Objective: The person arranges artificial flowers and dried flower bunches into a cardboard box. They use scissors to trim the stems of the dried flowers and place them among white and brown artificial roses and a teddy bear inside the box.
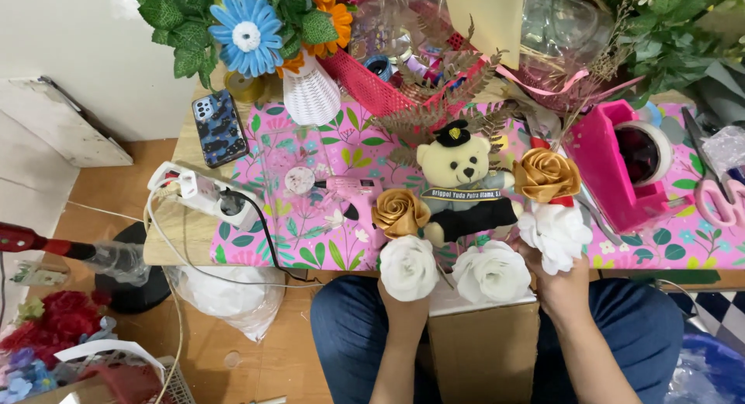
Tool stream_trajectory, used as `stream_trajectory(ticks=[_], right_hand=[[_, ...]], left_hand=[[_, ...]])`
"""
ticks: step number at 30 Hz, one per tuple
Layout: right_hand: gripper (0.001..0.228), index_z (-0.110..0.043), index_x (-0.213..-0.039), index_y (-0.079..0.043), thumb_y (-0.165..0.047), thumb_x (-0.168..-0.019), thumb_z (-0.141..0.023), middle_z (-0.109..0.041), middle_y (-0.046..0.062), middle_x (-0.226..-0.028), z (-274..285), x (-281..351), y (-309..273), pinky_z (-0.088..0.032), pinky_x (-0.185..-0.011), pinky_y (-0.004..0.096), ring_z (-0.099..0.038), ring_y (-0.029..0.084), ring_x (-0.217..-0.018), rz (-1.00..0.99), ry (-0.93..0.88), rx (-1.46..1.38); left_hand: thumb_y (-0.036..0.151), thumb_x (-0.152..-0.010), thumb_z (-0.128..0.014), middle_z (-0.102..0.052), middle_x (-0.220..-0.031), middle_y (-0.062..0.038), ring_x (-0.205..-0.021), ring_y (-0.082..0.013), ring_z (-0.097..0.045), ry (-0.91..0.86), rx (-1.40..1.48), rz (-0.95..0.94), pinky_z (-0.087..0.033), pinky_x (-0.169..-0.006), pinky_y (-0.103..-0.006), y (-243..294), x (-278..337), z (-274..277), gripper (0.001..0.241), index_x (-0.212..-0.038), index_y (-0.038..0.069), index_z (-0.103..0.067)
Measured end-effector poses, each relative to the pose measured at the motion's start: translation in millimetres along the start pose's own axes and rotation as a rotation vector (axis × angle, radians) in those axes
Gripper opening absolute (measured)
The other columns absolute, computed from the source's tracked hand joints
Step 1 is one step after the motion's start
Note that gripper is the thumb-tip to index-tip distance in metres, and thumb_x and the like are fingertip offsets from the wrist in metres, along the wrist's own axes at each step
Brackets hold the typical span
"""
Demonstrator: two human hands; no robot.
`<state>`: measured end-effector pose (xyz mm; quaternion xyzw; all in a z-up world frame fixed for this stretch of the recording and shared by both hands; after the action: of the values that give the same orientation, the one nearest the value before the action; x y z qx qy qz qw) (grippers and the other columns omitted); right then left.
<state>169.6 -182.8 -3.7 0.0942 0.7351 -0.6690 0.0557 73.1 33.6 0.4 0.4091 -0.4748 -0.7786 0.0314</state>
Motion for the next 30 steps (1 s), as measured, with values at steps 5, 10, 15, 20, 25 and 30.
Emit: stream_trajectory(ticks=[5,10,15,20,25,30], right_hand=[[0.027,-0.070,-0.109,0.005,0.010,-0.082,-0.074,-0.072,0.021,-0.090,4.4,-5.2,3.6,-0.061,-0.070,0.033,-0.073,0.024,-0.081,-0.105,-0.112,-0.276],[0.047,-0.064,-0.122,0.011,0.013,-0.077,-0.076,-0.070,0.023,-0.107,29.2,-21.1,46.6,-0.060,-0.077,0.044,-0.066,0.026,-0.092,-0.068,-0.099,-0.281],[0.021,-0.064,-0.101,0.007,0.015,-0.081,-0.066,-0.069,0.018,-0.081,0.6,-21.1,12.4,-0.060,-0.058,0.033,-0.071,0.024,-0.072,-0.160,-0.198,-0.296],[0.018,-0.062,-0.094,-0.003,0.012,-0.086,-0.065,-0.067,0.011,-0.081,9.7,-25.2,28.6,-0.053,-0.056,0.024,-0.064,0.016,-0.069,-0.227,-0.299,-0.350],[0.017,-0.060,-0.093,-0.005,0.010,-0.088,-0.065,-0.065,0.010,-0.080,6.4,-25.8,27.6,-0.051,-0.055,0.023,-0.061,0.015,-0.066,-0.247,-0.298,-0.370],[0.019,-0.059,-0.091,-0.008,0.008,-0.088,-0.068,-0.064,0.007,-0.078,-2.9,-23.9,19.6,-0.051,-0.053,0.021,-0.060,0.014,-0.065,-0.266,-0.276,-0.437]], left_hand=[[0.006,-0.090,-0.073,-0.068,-0.099,-0.011,-0.087,-0.0247,-0.065,0.003,0.002,0.020,-0.050,-0.073,-0.0346,-2.8,11.5,22.4,0.021,-0.110,0.002,-0.068],[0.006,-0.089,-0.074,-0.068,-0.102,-0.011,-0.090,-0.0249,-0.066,0.014,0.004,0.021,-0.050,-0.076,-0.0350,-3.2,12.3,33.6,0.024,-0.112,0.002,-0.067],[0.006,-0.088,-0.075,-0.069,-0.105,-0.011,-0.094,-0.0252,-0.066,0.003,0.013,0.067,-0.051,-0.080,-0.0355,-3.7,8.7,31.4,0.027,-0.114,0.003,-0.067],[0.006,-0.088,-0.075,-0.069,-0.107,-0.011,-0.097,-0.0253,-0.067,-0.015,0.028,0.099,-0.051,-0.083,-0.0358,-4.6,3.1,26.7,0.030,-0.116,0.003,-0.067],[0.006,-0.087,-0.076,-0.069,-0.110,-0.011,-0.099,-0.0255,-0.067,-0.030,0.037,0.129,-0.052,-0.086,-0.0362,-3.5,-3.0,13.6,0.032,-0.118,0.003,-0.067],[0.006,-0.087,-0.077,-0.070,-0.113,-0.011,-0.103,-0.0258,-0.068,-0.041,0.049,0.160,-0.052,-0.090,-0.0367,-2.4,-5.8,8.4,0.036,-0.121,0.004,-0.066]])
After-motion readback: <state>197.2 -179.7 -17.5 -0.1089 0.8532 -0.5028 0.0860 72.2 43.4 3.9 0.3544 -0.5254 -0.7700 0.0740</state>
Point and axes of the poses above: each hand's wrist, its own x-axis away from the middle knuckle, its own z-axis out of the back of the hand, y = z × x, the point moved 3 cm from there along -x, towards the middle knuckle
